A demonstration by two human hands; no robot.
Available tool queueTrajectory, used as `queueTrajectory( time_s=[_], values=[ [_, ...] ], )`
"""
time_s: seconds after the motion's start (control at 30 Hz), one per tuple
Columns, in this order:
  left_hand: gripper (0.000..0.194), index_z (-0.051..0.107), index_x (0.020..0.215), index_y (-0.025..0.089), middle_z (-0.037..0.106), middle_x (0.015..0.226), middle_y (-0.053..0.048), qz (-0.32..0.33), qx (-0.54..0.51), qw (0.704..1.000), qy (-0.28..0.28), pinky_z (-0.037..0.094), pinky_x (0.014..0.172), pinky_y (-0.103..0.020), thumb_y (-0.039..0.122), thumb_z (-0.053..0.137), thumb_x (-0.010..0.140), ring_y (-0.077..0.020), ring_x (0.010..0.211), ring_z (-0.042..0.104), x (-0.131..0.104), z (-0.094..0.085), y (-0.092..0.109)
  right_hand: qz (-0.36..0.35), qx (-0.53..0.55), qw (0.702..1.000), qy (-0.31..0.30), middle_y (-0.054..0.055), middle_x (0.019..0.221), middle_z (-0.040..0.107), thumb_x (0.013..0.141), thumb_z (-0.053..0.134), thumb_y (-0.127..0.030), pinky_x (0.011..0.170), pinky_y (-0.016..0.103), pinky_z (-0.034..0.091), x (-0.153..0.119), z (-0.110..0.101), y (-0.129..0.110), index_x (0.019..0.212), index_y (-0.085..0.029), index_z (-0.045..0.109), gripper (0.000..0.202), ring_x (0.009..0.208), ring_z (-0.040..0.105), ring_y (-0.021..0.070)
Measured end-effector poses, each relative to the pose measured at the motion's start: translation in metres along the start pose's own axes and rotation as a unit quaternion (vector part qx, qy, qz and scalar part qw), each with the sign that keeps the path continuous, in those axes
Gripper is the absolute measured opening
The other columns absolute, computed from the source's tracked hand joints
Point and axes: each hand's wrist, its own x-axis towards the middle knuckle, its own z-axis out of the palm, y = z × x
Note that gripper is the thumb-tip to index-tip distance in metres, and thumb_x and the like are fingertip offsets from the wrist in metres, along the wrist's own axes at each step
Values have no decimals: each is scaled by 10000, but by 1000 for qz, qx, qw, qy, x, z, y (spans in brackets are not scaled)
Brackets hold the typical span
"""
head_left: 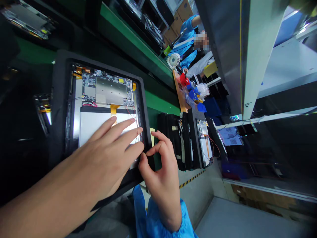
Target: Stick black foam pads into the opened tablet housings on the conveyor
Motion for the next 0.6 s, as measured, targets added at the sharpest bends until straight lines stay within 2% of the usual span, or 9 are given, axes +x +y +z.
queueTrajectory(
  time_s=[0.1, 0.2, 0.27, 0.33, 0.4, 0.47, 0.53, 0.6],
  values=[
    [297, 683, 1010, 184, 674, 1341, -95, 0, 4, 1000, -4, 367, 1179, -573, 119, 396, 976, -329, 1393, 480, 0, 0, 0, 19, 39, 999, -14, 94, 1374, 623, 865, 641, -118, 1127, 461, 467, 4, -1, 4, 902, -240, 515, 179, 1326, 580, 250],
    [302, 688, 1024, 183, 672, 1349, -91, -1, 4, 1000, -3, 355, 1188, -571, 126, 393, 985, -325, 1388, 481, 0, -1, 0, 20, 77, 997, -4, 72, 1349, 655, 916, 628, -123, 1104, 422, 502, 1, 2, 11, 935, -237, 586, 122, 1289, 618, 232],
    [308, 691, 1033, 183, 670, 1359, -84, -4, 0, 1000, 1, 358, 1186, -563, 136, 388, 997, -320, 1390, 479, 0, -2, 0, -9, 80, 996, 34, 68, 1358, 659, 971, 581, -124, 1113, 412, 507, -5, 4, 18, 1060, -242, 654, 164, 1299, 618, 221],
    [316, 696, 1039, 188, 669, 1367, -75, -7, -2, 1000, 4, 366, 1179, -557, 146, 384, 1006, -318, 1396, 477, -1, -1, 1, -77, 48, 995, 49, 82, 1448, 614, 1017, 529, -154, 1167, 457, 467, -13, 2, 25, 1213, -241, 673, 259, 1383, 558, 246],
    [325, 699, 1048, 193, 673, 1367, -67, -10, -5, 1000, 1, 368, 1177, -558, 152, 378, 1009, -317, 1394, 485, -1, 0, 1, -163, -11, 987, 6, 106, 1556, 532, 1045, 513, -235, 1225, 526, 397, -20, -4, 31, 1330, -211, 647, 316, 1494, 436, 301],
    [330, 701, 1048, 197, 680, 1359, -63, -14, -8, 1000, -3, 368, 1181, -555, 162, 375, 1013, -316, 1389, 494, 0, 2, 1, -216, -75, 972, -57, 133, 1602, 483, 1057, 520, -345, 1240, 578, 360, -23, -12, 35, 1391, -172, 614, 388, 1552, 329, 349],
    [335, 696, 1052, 202, 680, 1351, -57, -18, -14, 1000, -2, 347, 1202, -544, 164, 365, 1019, -305, 1393, 494, 1, 3, -1, -228, -113, 963, -84, 145, 1599, 487, 1067, 500, -430, 1221, 595, 379, -24, -19, 38, 1409, -163, 603, 446, 1557, 313, 364],
    [316, 677, 1098, 208, 656, 1364, -53, -16, -27, 999, 15, 321, 1232, -485, 168, 371, 1026, -271, 1403, 482, -1, -1, -4, -234, -118, 962, -80, 141, 1593, 495, 1078, 445, -495, 1202, 594, 402, -23, -24, 40, 1390, -178, 618, 477, 1543, 339, 361]
  ],
)
